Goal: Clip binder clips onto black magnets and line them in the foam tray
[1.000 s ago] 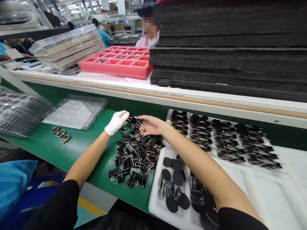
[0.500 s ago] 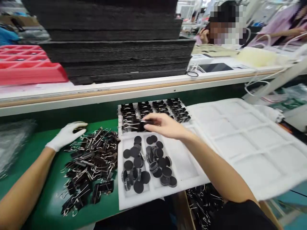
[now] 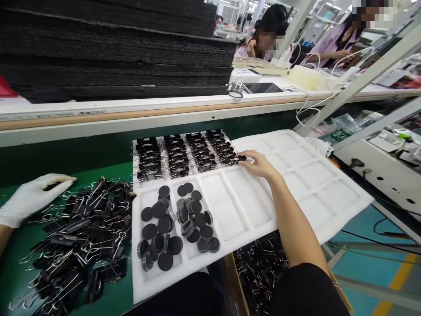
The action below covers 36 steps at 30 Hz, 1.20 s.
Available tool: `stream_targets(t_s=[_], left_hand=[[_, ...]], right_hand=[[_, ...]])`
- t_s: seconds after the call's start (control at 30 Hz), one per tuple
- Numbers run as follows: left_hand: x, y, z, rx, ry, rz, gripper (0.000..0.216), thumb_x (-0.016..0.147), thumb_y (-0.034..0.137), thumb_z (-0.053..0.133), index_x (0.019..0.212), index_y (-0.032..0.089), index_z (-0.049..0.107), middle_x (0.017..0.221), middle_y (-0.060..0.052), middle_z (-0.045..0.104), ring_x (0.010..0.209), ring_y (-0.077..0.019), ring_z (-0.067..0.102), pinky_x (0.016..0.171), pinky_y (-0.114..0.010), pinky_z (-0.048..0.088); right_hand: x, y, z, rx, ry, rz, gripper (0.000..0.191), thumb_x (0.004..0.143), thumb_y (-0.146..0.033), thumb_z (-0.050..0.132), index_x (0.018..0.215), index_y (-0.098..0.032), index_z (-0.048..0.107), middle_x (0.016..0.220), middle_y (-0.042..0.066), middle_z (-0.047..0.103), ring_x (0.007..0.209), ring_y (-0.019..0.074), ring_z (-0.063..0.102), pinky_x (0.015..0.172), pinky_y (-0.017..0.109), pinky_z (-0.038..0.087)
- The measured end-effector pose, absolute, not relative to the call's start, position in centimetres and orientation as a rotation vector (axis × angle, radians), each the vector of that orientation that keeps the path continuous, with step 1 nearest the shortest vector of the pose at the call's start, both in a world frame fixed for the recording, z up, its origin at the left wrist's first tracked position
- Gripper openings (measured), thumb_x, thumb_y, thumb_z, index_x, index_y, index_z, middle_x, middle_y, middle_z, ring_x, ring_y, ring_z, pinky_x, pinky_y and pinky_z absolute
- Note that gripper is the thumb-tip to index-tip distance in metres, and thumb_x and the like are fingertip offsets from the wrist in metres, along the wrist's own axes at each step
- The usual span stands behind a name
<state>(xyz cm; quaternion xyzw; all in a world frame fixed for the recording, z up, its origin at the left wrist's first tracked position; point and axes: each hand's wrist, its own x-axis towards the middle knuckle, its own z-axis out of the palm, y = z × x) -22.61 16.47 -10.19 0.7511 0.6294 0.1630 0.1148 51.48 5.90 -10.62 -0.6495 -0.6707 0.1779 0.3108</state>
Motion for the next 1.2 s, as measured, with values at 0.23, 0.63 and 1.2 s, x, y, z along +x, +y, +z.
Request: stream_targets(t_s=[0.23,0.63,1.2], left_hand=[[-22.3,16.2,-10.2,2.197,1.876,0.470,0.062,0.083,0.093,0.047,0.104,0.042,0.075,0.117,0.023,0.075,0.119,-0.0241,0.067,0.121,-0.052,0.046],[-22.1,16.0,-10.3,2.219,1.902,0.431,0.067,0.085,0.089,0.044,0.109,0.035,0.075,0.120,0.018,0.074,0.119,-0.0231,0.067,0.119,-0.048,0.047],[-15.9,4.3,-3.6,2.268,1.657,1.133,0.076,0.102,0.078,0.030,0.127,0.020,0.074,0.094,-0.010,0.077,0.079,-0.0189,0.070,0.074,-0.032,0.054]], right_hand=[[51.9,2.9,-10.5,-1.645,-1.777,0.560,0.036,0.088,-0.053,0.073,0.110,-0.025,0.078,0.117,0.012,0.078,0.116,0.0336,0.069,0.108,0.052,0.051],[50.6,2.7,-13.4,-1.600,-1.905,0.257,0.032,0.097,-0.045,0.066,0.121,-0.027,0.076,0.121,0.012,0.071,0.113,0.0311,0.070,0.105,0.049,0.054],[24.8,0.4,-4.1,-0.918,-2.345,0.717,0.042,0.102,-0.042,0.059,0.143,-0.049,0.057,0.119,0.003,0.079,0.096,0.0321,0.078,0.069,0.047,0.062]])
